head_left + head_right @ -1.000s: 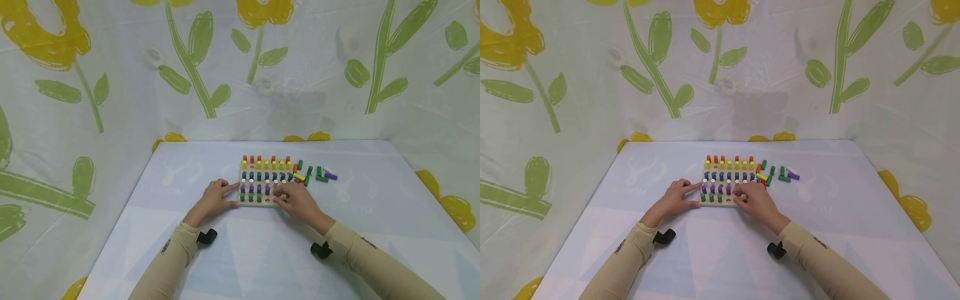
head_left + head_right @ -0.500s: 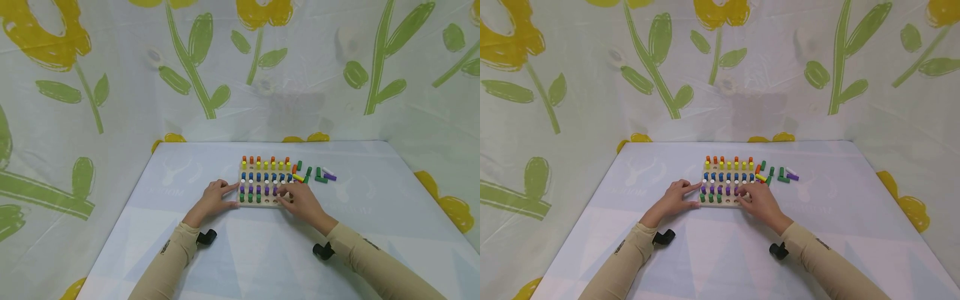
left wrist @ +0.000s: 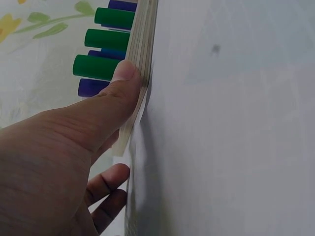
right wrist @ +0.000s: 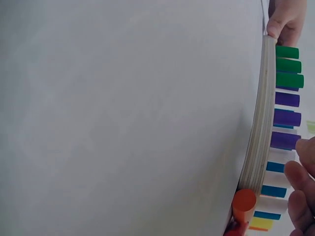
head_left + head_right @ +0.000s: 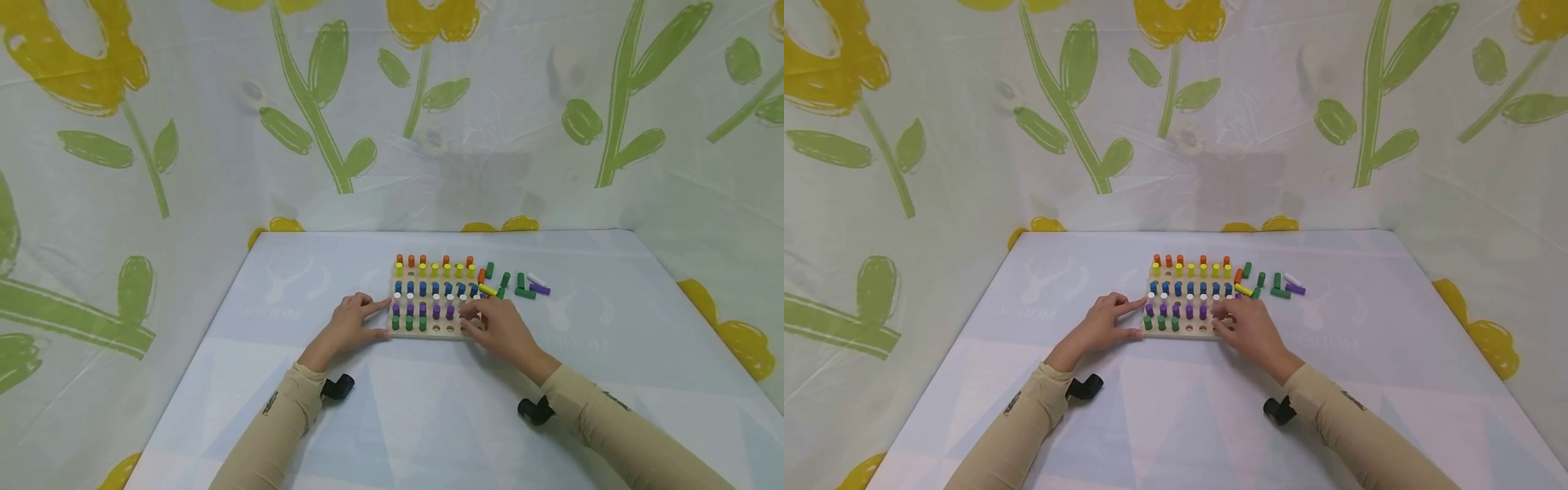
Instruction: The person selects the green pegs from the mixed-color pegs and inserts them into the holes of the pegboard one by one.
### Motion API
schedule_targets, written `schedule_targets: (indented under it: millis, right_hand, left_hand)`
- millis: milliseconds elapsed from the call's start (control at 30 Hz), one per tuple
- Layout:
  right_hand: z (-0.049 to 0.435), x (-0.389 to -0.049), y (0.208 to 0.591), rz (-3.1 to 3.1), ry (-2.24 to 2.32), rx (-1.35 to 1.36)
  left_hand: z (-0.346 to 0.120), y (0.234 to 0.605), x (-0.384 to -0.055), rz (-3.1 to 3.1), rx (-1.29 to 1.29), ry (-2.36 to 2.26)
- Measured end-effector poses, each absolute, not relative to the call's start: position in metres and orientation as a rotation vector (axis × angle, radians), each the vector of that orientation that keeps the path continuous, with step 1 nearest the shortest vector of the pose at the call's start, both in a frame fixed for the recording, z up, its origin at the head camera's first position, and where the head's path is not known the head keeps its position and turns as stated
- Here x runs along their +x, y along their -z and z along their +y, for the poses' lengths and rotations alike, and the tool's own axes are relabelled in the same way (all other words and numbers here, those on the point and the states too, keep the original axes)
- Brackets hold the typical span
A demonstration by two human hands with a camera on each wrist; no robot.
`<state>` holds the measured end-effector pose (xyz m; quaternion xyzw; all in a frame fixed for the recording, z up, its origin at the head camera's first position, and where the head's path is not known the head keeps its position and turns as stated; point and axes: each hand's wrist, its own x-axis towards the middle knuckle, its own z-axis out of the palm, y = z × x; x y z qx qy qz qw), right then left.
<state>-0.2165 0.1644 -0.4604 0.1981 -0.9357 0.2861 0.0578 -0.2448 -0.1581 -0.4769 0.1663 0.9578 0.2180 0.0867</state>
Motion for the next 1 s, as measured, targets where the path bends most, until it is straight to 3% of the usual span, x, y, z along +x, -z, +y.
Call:
schedule_targets:
  millis: [1000]
  right_hand:
    - [0.19, -0.219, 0.463, -2.912, -0.791, 0.418]
  left_hand:
    - [-0.159, 0.479, -0.247, 2.843, 0.496, -0.648]
